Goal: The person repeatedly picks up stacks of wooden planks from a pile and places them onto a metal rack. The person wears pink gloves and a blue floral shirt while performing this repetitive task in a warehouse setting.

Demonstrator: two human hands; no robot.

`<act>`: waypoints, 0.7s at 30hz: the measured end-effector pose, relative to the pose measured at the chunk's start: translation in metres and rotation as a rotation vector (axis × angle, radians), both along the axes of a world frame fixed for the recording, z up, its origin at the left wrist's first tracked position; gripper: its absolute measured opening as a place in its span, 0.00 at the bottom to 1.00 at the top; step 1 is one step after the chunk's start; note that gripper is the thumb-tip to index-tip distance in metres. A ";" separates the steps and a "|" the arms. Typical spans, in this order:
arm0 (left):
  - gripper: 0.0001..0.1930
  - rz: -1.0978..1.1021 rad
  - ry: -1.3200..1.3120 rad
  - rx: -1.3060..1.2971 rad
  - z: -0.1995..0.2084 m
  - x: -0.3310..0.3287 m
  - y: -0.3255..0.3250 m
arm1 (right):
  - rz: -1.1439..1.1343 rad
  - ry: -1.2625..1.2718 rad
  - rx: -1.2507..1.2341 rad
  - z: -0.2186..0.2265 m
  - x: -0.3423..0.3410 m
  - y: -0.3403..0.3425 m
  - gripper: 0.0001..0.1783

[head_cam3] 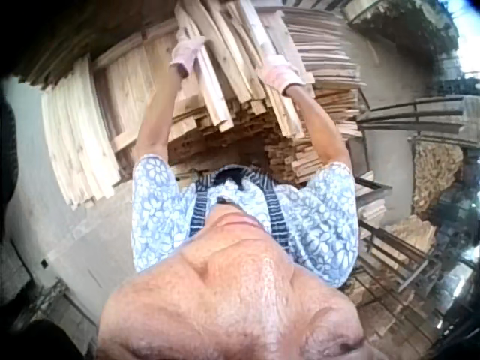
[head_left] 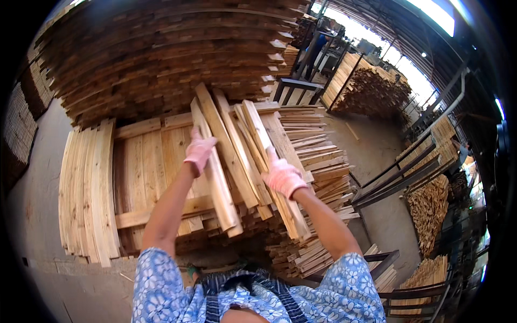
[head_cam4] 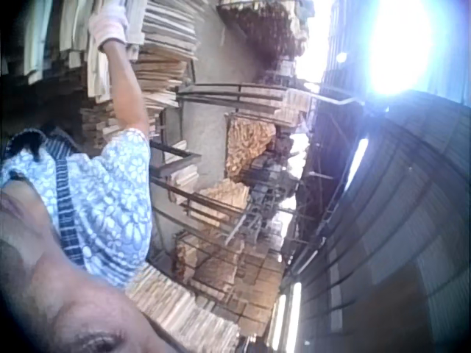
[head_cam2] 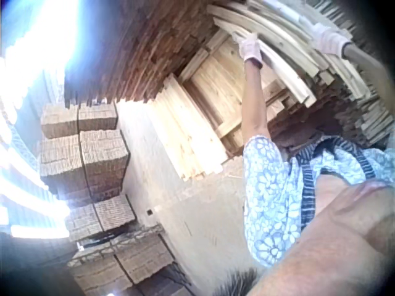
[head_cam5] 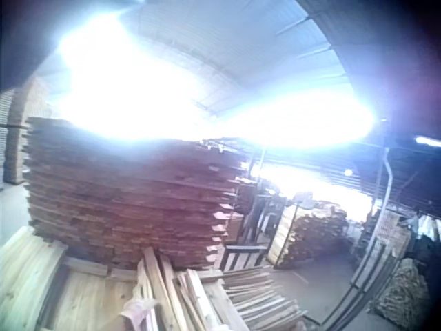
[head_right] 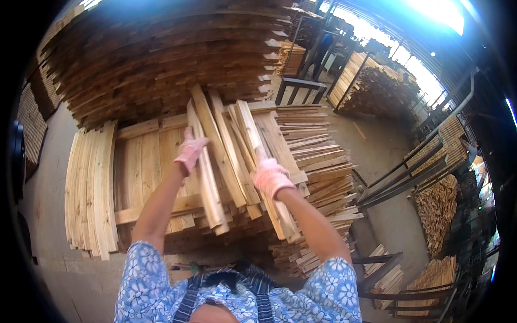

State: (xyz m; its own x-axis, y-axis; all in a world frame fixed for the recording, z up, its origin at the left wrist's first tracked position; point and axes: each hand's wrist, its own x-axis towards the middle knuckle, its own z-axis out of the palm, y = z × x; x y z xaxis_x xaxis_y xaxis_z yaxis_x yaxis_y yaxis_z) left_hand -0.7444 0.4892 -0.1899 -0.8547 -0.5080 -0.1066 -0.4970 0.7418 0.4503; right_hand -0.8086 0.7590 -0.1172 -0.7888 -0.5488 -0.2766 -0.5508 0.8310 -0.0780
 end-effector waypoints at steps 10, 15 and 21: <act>0.41 0.423 -0.312 -0.354 0.056 0.176 -0.086 | -0.115 -0.083 -0.067 0.014 0.001 0.012 0.53; 0.38 0.380 -0.282 -0.583 0.033 0.235 -0.139 | -0.058 0.003 -0.167 0.023 0.005 0.019 0.57; 0.27 0.366 -0.056 -0.402 0.041 0.227 -0.127 | 0.209 -0.236 -0.739 0.013 0.078 -0.030 0.53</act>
State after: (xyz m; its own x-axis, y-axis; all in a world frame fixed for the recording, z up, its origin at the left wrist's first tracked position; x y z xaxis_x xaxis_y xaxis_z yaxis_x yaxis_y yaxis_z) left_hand -0.5173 0.3626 -0.1492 -0.6127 -0.7816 0.1169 -0.7704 0.6237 0.1326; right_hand -0.7310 0.7293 -0.1046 -0.6157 -0.7849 0.0696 -0.5898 0.4004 -0.7013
